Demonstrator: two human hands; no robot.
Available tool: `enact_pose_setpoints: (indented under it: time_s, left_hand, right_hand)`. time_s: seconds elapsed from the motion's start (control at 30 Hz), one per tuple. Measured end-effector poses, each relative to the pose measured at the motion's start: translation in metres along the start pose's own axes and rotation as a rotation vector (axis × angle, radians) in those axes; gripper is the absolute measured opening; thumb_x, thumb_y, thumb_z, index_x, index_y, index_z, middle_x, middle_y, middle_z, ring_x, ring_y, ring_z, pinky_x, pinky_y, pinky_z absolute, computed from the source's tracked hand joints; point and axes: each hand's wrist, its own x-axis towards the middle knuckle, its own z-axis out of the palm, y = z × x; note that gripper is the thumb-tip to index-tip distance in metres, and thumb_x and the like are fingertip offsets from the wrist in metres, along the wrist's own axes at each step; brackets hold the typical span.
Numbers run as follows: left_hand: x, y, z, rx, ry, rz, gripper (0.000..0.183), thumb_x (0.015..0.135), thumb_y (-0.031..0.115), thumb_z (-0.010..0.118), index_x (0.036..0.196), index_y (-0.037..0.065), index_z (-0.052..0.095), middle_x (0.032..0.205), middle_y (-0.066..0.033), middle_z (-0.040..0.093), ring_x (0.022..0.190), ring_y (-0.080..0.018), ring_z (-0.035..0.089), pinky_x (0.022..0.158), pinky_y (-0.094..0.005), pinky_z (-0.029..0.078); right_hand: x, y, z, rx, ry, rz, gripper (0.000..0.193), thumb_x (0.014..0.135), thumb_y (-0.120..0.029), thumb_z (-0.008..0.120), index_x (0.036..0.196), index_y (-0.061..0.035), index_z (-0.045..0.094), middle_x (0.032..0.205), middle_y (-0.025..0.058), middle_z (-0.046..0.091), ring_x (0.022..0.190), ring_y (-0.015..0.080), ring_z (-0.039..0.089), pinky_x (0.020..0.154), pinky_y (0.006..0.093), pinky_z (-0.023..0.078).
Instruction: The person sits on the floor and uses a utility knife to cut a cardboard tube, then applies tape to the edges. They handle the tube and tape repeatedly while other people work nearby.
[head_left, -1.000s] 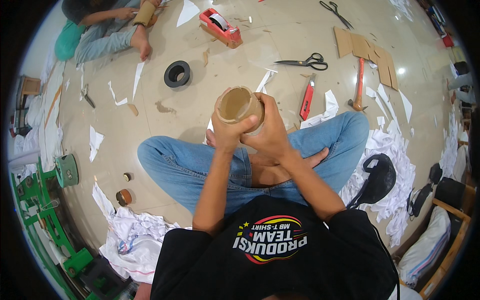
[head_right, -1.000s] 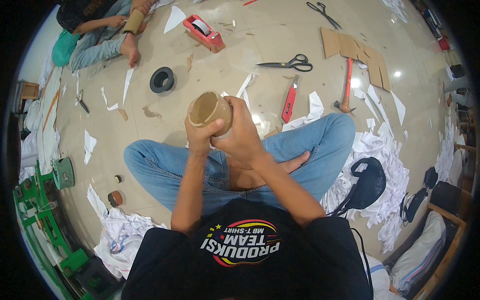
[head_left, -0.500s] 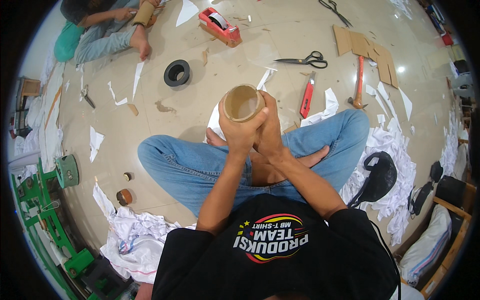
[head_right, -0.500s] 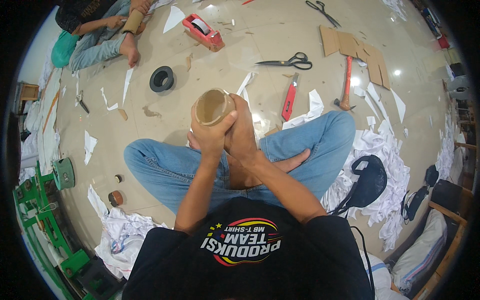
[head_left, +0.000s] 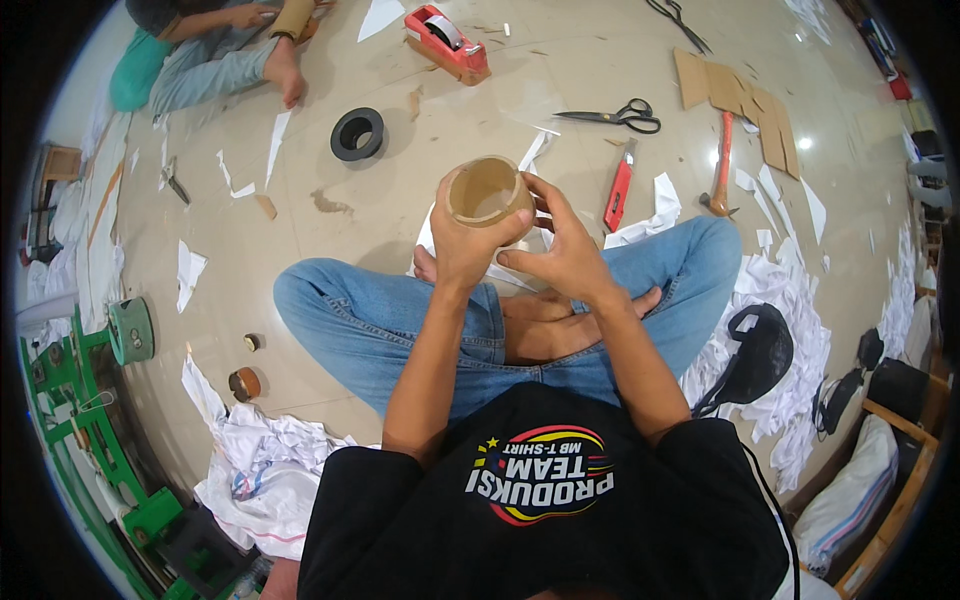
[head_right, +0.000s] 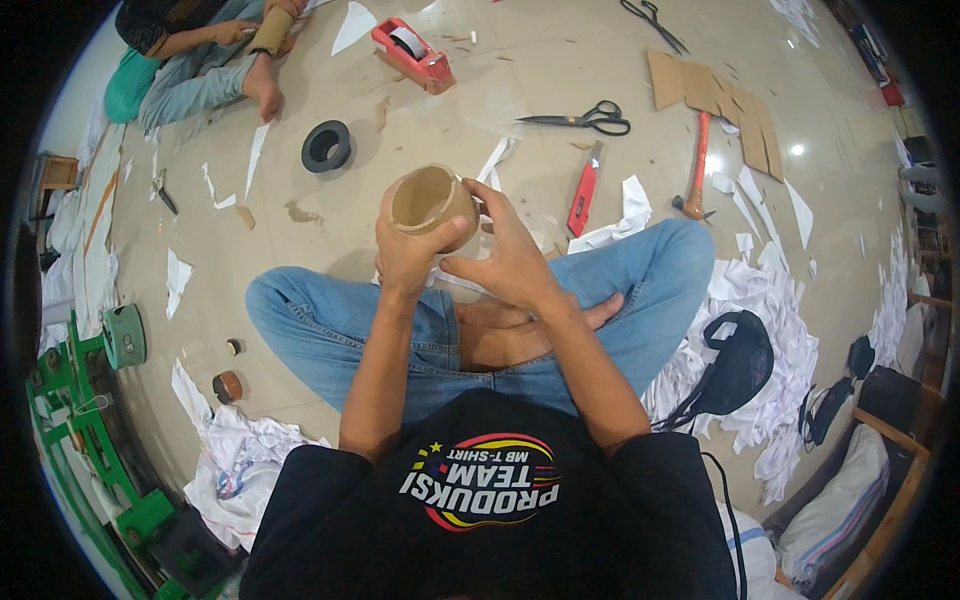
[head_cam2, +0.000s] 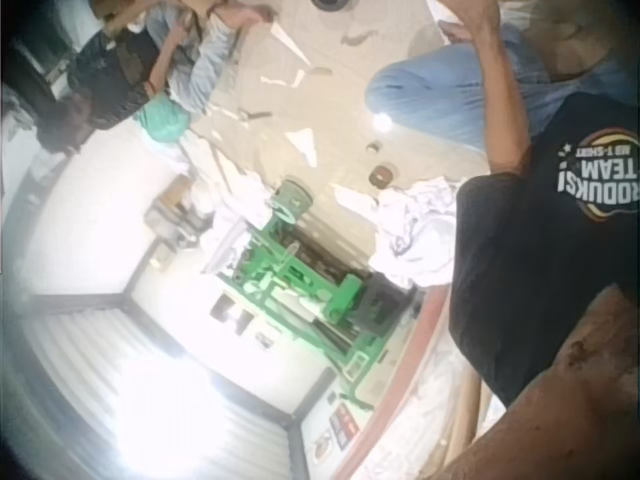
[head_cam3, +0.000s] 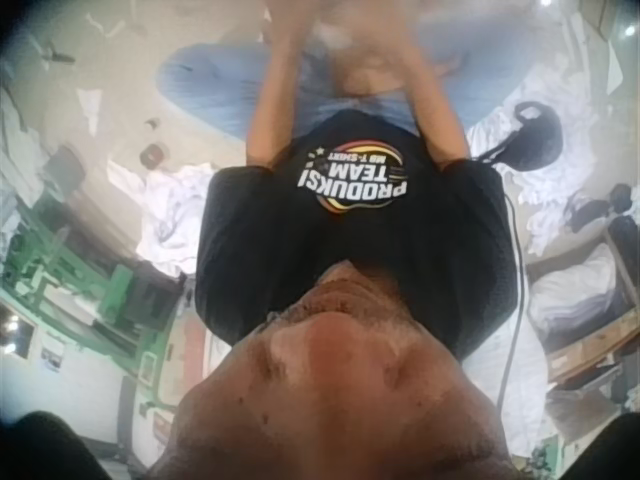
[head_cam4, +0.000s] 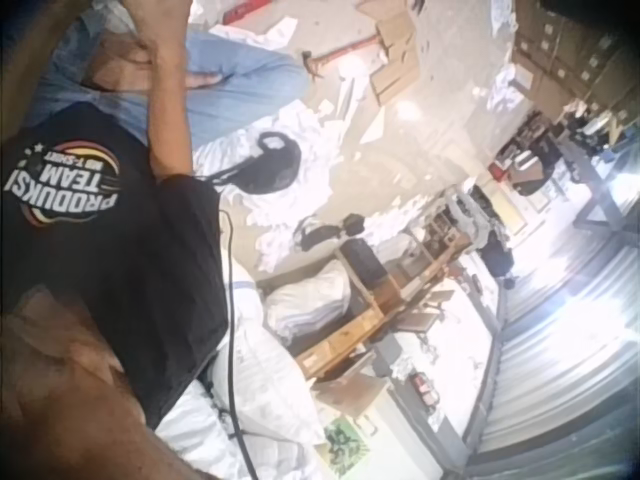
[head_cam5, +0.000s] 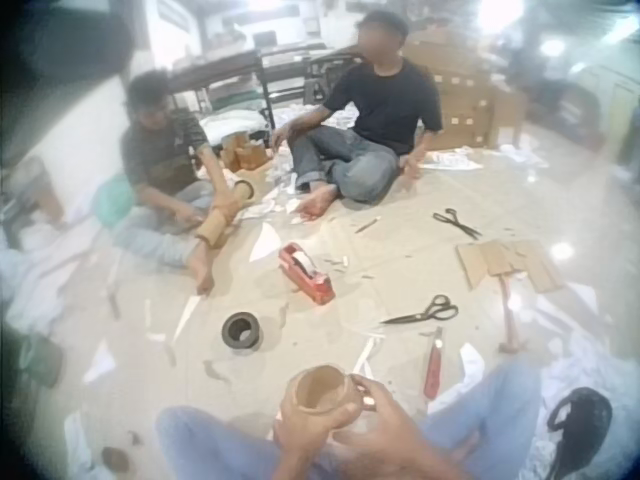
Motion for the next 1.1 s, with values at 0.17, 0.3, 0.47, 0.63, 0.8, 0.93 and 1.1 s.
enact_pose_setpoints:
  time_s: [0.17,0.3,0.47,0.63,0.8,0.93,1.1]
  left_hand:
    - [0.006,-0.015,-0.005,0.002,-0.043,0.075,0.088,0.076,0.013,0.096,0.146,-0.002,0.046,0.133,-0.017,0.065,0.123,-0.0252,0.066,0.103,-0.0368,0.057]
    - [0.01,-0.03,-0.009,0.018,-0.036,0.06,0.092,0.074,0.012,0.097,0.148,-0.001,0.044,0.135,-0.018,0.065,0.126,-0.0252,0.064,0.105,-0.038,0.056]
    - [0.034,-0.048,-0.026,0.335,0.013,0.111,0.098,0.066,0.011,0.097,0.148,0.0,0.045,0.138,-0.0209,0.064,0.127,-0.0321,0.065,0.107,-0.0415,0.053]
    - [0.091,-0.074,-0.06,0.57,0.035,0.116,0.102,0.061,0.009,0.096,0.149,0.002,0.046,0.14,-0.0216,0.063,0.133,-0.0382,0.06,0.113,-0.0451,0.047]
    - [0.12,-0.109,-0.087,0.734,0.04,0.176,0.118,0.059,0.008,0.096,0.159,-0.001,0.034,0.151,-0.0229,0.055,0.14,-0.0353,0.054,0.119,-0.0433,0.042]
    - [0.112,-0.11,-0.081,0.86,0.215,0.143,0.132,0.058,0.014,0.098,0.166,0.003,0.023,0.151,-0.0245,0.052,0.144,-0.0416,0.046,0.12,-0.0515,0.037]
    - [0.101,-0.108,-0.077,0.846,0.323,0.159,0.128,0.059,0.022,0.1,0.165,0.006,0.028,0.151,-0.0199,0.054,0.144,-0.0429,0.043,0.119,-0.0568,0.033]
  right_hand:
    - [0.008,0.016,0.006,-0.021,0.046,0.019,0.095,0.084,-0.023,0.092,0.159,-0.0015,0.039,0.151,0.0154,0.056,0.135,0.0269,0.058,0.109,0.0416,0.051]
    - [0.014,0.033,0.013,-0.009,0.078,0.054,0.095,0.082,-0.026,0.092,0.159,-0.0023,0.04,0.152,0.0176,0.056,0.134,0.0311,0.058,0.108,0.0461,0.051]
    - [0.02,0.062,0.017,-0.166,0.171,0.046,0.092,0.082,-0.02,0.089,0.159,-0.0026,0.041,0.148,0.0185,0.059,0.127,0.0313,0.062,0.103,0.0453,0.053]
    - [0.016,0.105,0.001,-0.271,0.203,0.193,0.088,0.083,-0.013,0.085,0.16,-0.0048,0.042,0.139,0.0142,0.065,0.114,0.0253,0.066,0.095,0.039,0.056]
    - [0.015,0.11,0.002,-0.176,0.19,0.239,0.085,0.084,-0.014,0.083,0.158,-0.0044,0.043,0.131,0.0175,0.067,0.103,0.025,0.068,0.091,0.0383,0.057]
    - [0.012,0.114,0.004,-0.181,0.135,0.235,0.083,0.085,-0.013,0.083,0.158,-0.0044,0.043,0.128,0.0152,0.068,0.098,0.0211,0.068,0.089,0.0359,0.057]
    - [0.013,0.12,0.004,-0.163,0.135,0.245,0.08,0.087,-0.013,0.082,0.157,-0.0038,0.044,0.123,0.0144,0.069,0.094,0.0194,0.067,0.086,0.0346,0.057]
